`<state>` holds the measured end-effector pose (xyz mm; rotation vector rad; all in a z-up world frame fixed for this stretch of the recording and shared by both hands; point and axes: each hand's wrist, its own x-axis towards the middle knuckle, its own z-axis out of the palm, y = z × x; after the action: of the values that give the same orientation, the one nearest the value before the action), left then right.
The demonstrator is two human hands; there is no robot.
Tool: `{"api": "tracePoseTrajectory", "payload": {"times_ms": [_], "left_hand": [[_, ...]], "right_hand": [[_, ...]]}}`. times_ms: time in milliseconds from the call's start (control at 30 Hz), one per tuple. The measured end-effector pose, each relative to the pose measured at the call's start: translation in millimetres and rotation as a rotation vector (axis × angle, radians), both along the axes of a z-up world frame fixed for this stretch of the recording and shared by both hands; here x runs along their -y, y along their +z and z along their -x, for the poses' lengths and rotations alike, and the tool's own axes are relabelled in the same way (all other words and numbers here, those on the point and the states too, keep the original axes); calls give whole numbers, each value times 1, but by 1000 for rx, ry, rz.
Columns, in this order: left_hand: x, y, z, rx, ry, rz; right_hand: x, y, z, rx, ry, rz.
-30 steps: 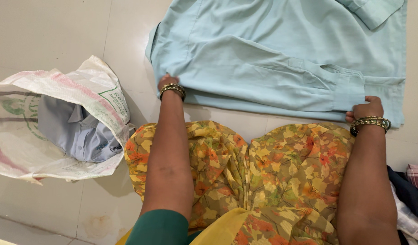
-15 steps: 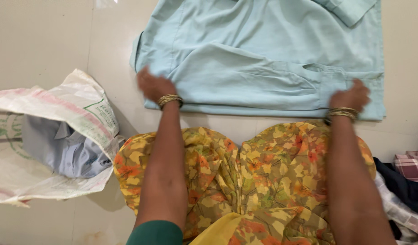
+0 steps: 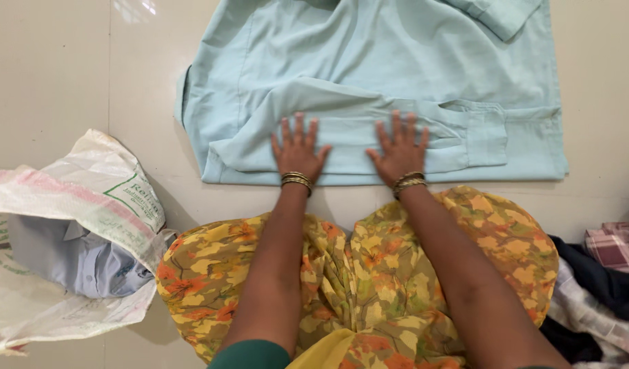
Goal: The person folds a light blue long-sleeved shirt by hand while sitting on the floor, smoothing the fabric and folding the sleeves and body into a square shape before placing it into a white bag.
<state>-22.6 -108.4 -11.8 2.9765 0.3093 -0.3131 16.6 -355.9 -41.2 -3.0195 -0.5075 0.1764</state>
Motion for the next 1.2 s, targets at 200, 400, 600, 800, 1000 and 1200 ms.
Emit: {"api": "tracePoseTrajectory", "payload": {"times_ms": [200,400,600,800,1000,1200], "left_hand": [[-68,-4,4,144,506,-49],[-32,-4,-19,236,298,-132],[56,15,-58,182,-268,208],[5,14,-85,10,-146,1],[-74,10,-73,-22,110,-40],[-121,4,-46,68,287,-141]], "right_hand": [[43,4,-12,-76,-343,-50],[21,2,-28,37,-354,-131],[-53,-18,-33,217,209,10],[-59,3,-39,67,168,-133],[-23,4,-57,37,17,-136],[44,-3,-65,78,-221,-104]]}}
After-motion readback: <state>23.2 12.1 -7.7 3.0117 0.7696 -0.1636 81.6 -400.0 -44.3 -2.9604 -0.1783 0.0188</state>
